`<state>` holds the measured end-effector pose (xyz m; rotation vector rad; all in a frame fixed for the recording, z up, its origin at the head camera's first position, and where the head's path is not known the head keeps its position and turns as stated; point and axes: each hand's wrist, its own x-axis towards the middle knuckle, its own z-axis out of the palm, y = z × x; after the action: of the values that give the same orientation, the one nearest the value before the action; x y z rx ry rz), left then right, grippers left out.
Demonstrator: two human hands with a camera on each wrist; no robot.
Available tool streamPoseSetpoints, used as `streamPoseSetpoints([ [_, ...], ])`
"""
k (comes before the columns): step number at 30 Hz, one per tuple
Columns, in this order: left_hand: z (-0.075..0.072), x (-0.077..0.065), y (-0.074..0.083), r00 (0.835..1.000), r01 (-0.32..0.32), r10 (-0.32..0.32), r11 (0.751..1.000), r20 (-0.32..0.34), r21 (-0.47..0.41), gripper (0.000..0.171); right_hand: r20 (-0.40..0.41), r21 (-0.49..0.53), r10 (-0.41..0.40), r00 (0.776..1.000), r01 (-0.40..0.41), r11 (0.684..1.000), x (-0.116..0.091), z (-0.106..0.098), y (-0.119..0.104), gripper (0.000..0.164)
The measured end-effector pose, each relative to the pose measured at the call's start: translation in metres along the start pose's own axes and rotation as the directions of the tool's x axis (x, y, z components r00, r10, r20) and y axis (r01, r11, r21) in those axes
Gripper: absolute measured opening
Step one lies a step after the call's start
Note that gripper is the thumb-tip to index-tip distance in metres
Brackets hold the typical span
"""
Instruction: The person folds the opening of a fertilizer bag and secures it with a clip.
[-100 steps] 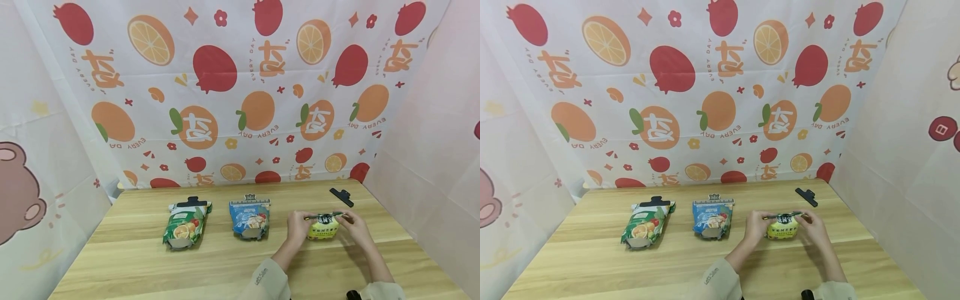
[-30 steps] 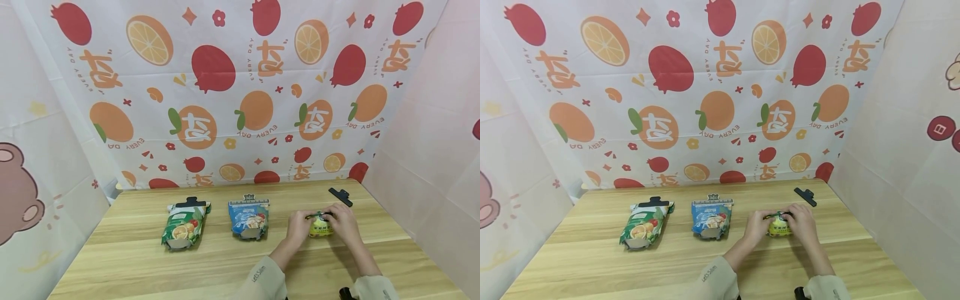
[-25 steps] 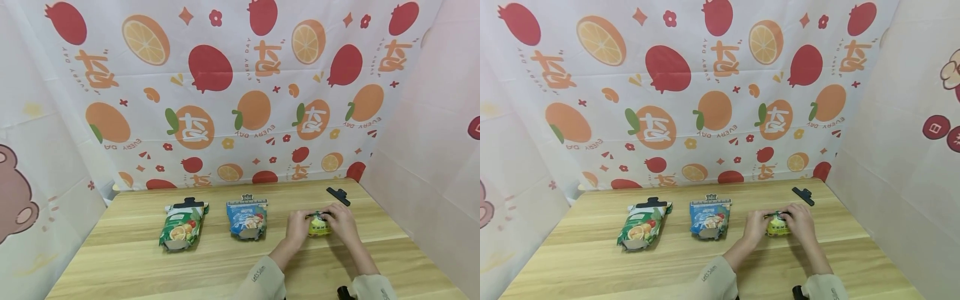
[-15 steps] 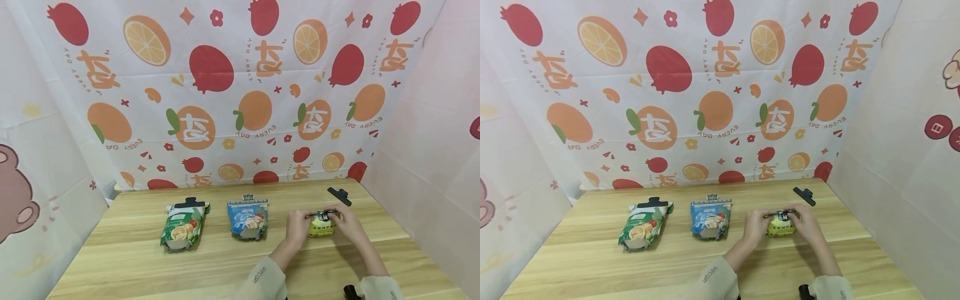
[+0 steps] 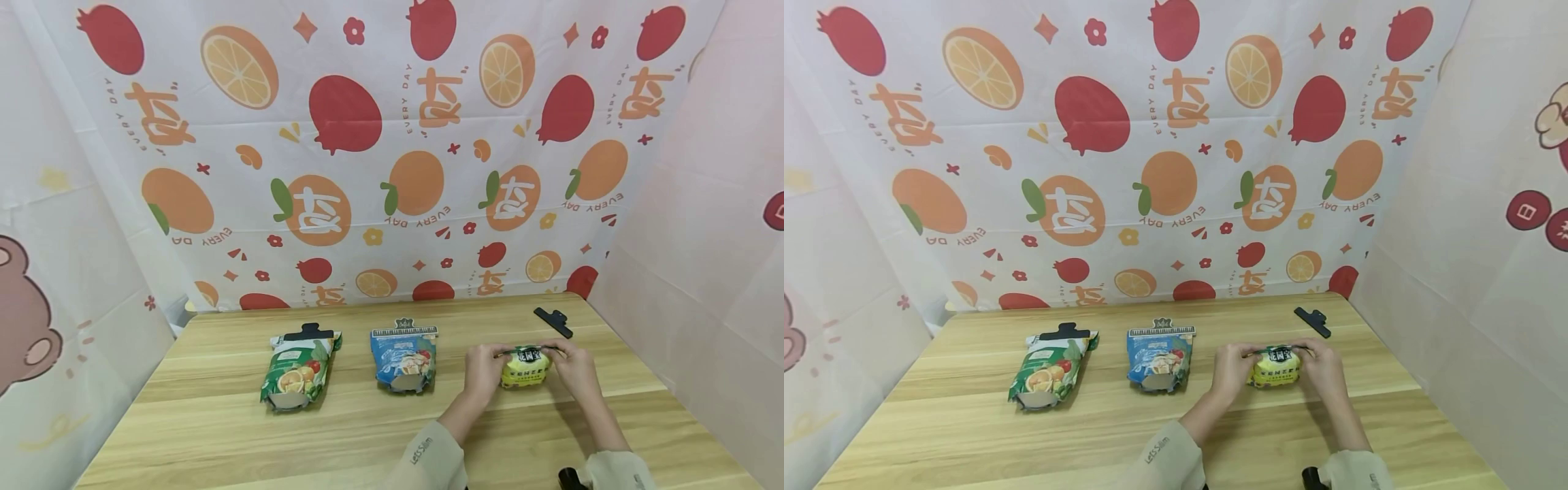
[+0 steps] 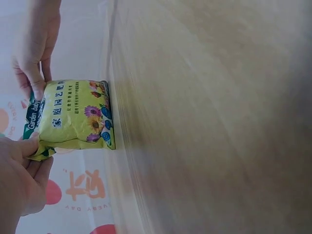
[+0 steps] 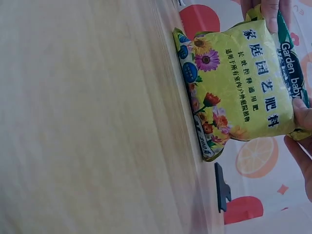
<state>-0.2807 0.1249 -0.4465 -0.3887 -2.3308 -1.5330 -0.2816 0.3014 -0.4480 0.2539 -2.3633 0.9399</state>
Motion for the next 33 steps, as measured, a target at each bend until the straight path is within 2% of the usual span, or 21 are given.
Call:
streamPoseSetpoints([
  [4,0.0,0.001,0.0,1.0,0.002,-0.002,1.0,-0.005,0.03,0.019,0.073,0.028,0.026,0.997,-0.029,0.999,0.001,-0.004,-0.002,0.013],
  [6,0.001,0.001,0.001,1.0,-0.001,0.001,0.999,-0.006,0.044,0.019,0.132,0.056,0.056,0.99,-0.064,0.996,0.002,-0.009,-0.004,0.017],
  [8,0.001,0.002,0.002,1.0,-0.006,0.007,0.999,-0.006,0.048,0.018,0.157,0.071,0.094,0.983,-0.106,0.992,0.003,-0.015,-0.006,0.023],
  [11,0.002,0.001,0.003,1.0,-0.002,0.002,0.999,-0.002,0.047,0.018,0.109,0.102,0.166,0.98,-0.177,0.979,0.008,-0.024,-0.006,0.029],
  [15,0.001,0.0,0.003,1.0,0.006,-0.006,0.999,-0.003,0.05,0.017,0.002,0.088,0.204,0.979,-0.204,0.975,0.022,-0.032,-0.005,0.027],
  [18,-0.001,0.0,0.003,1.0,0.01,-0.009,0.998,-0.003,0.057,0.016,-0.015,0.033,0.178,0.984,-0.177,0.984,0.037,-0.036,-0.001,0.026],
  [20,-0.001,0.0,0.003,1.0,0.014,-0.014,0.998,-0.002,0.059,0.016,0.001,-0.014,0.157,0.988,-0.157,0.988,0.048,-0.037,0.005,0.025],
  [23,-0.002,0.0,0.003,1.0,0.024,-0.024,0.998,-0.002,0.055,0.016,0.058,-0.065,0.133,0.989,-0.129,0.989,0.061,-0.035,0.015,0.025],
  [27,-0.002,0.0,0.004,1.0,0.023,-0.023,0.998,-0.001,0.05,0.016,0.17,-0.12,0.156,0.973,-0.137,0.983,0.072,-0.028,0.034,0.024],
  [30,-0.003,-0.001,0.004,1.0,0.014,-0.014,0.999,0.0,0.046,0.016,0.271,-0.179,0.173,0.947,-0.127,0.976,0.074,-0.024,0.049,0.025],
  [33,-0.002,-0.002,0.004,1.0,0.017,-0.017,0.999,0.002,0.049,0.017,0.378,-0.252,0.191,0.906,-0.098,0.963,0.07,-0.021,0.061,0.028],
])
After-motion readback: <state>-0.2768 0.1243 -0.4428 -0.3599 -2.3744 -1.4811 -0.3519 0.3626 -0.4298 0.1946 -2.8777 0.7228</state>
